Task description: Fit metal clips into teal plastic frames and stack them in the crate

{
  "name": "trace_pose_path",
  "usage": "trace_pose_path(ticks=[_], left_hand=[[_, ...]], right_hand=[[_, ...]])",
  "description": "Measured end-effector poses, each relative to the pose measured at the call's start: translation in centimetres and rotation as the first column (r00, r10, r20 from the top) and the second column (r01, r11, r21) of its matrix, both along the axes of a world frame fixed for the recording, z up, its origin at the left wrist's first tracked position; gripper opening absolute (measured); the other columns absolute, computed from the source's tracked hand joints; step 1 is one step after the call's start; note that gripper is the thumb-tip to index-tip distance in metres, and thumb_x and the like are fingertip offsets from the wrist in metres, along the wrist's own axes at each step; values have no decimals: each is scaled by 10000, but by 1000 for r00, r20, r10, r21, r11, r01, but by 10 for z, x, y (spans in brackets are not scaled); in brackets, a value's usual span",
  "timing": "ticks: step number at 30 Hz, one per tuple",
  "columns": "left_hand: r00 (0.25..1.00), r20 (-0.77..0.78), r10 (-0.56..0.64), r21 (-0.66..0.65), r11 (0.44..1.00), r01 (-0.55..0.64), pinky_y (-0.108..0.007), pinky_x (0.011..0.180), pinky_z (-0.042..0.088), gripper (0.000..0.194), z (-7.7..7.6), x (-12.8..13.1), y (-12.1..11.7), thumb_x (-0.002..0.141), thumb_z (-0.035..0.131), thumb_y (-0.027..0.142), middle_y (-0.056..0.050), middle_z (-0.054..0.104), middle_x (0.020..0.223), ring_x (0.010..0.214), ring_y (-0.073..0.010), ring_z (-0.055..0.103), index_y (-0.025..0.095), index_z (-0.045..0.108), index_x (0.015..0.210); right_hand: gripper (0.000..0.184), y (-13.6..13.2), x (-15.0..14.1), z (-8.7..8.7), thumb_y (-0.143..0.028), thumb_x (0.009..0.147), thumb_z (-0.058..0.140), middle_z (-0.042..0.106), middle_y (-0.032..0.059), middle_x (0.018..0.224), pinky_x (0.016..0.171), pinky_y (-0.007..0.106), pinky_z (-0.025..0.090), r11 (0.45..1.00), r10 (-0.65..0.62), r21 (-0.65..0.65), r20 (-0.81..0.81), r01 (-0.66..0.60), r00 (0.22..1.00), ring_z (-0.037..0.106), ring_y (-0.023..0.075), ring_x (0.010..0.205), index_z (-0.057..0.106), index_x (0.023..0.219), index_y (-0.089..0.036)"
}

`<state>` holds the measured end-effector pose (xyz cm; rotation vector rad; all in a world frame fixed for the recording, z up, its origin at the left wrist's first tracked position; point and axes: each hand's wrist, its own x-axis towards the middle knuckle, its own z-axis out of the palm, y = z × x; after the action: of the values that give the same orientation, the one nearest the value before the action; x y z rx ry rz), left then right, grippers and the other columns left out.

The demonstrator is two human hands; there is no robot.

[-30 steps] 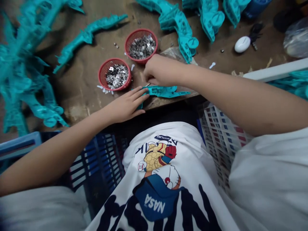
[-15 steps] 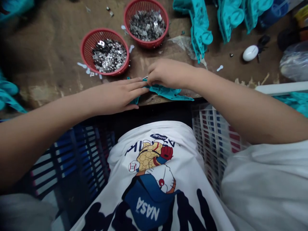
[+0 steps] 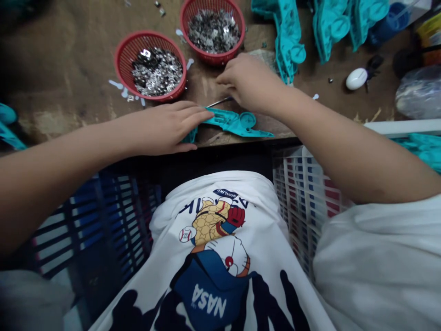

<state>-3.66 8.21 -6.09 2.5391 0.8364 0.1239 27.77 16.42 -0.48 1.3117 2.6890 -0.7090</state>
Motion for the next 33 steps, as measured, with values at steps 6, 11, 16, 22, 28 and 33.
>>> trace_pose_path(ticks=[6, 11, 16, 22, 28, 33], left_hand=[[991, -126, -33, 78, 996, 43, -709, 1564, 468, 851, 16, -1, -1, 1155, 817, 488, -215, 629, 1957, 1844, -517, 574, 219, 601, 1933], [993, -122, 3, 98, 995, 9, -766, 1525, 525, 897, 18, -6, 0, 1088, 947, 516, -334, 529, 1967, 1837, -588, 557, 119, 607, 1817], [994, -92, 55, 104, 994, -46, -816, 1506, 543, 1192, 13, -11, 1, 960, 1096, 704, -383, 509, 1926, 1855, -650, 507, 124, 551, 1847], [985, -167, 31, -1, 1000, -31, -732, 1578, 469, 1343, 17, -16, 6, 1100, 979, 638, -356, 365, 2085, 1923, -584, 479, 159, 218, 2097], [972, -233, 20, -60, 998, -35, -671, 1639, 340, 1463, 26, -16, 9, 1122, 945, 669, -321, 185, 2176, 2017, -546, 309, 169, 8, 2128], [940, -341, 6, -56, 998, -27, -698, 1611, 385, 1232, 38, -9, 7, 1155, 887, 572, -297, 353, 2135, 1935, -518, 469, 169, 229, 2115]], right_hand=[[687, 10, 8, -17, -503, 1184, 515, 913, 227, 1578, 1160, 640, 616, 981, -11, 193, 180, -25, 984, 799, 519, 1459, 951, 1655, -260], [561, 0, 6, 6, -574, 1140, 730, 967, 201, 1326, 1079, 648, 652, 991, -36, 134, 137, 18, 990, 845, 529, 1264, 990, 1545, -286], [475, -14, 11, 5, -615, 1077, 872, 963, 183, 1173, 992, 610, 665, 999, 7, 38, 161, -13, 987, 857, 524, 1210, 1018, 1410, -309], [366, -16, 9, -14, -560, 1022, 972, 958, 187, 1159, 1019, 602, 665, 999, 8, 47, 105, -13, 994, 854, 522, 1248, 1026, 1271, -297], [322, -41, -17, 35, -301, 1062, 876, 967, 205, 1327, 1068, 585, 713, 998, -43, 64, 308, 24, 951, 897, 507, 1297, 1011, 1341, -217], [383, -58, -31, 49, -251, 1108, 833, 966, 217, 1328, 1116, 601, 745, 996, -66, 72, 372, 42, 926, 923, 511, 1328, 980, 1454, -174]])
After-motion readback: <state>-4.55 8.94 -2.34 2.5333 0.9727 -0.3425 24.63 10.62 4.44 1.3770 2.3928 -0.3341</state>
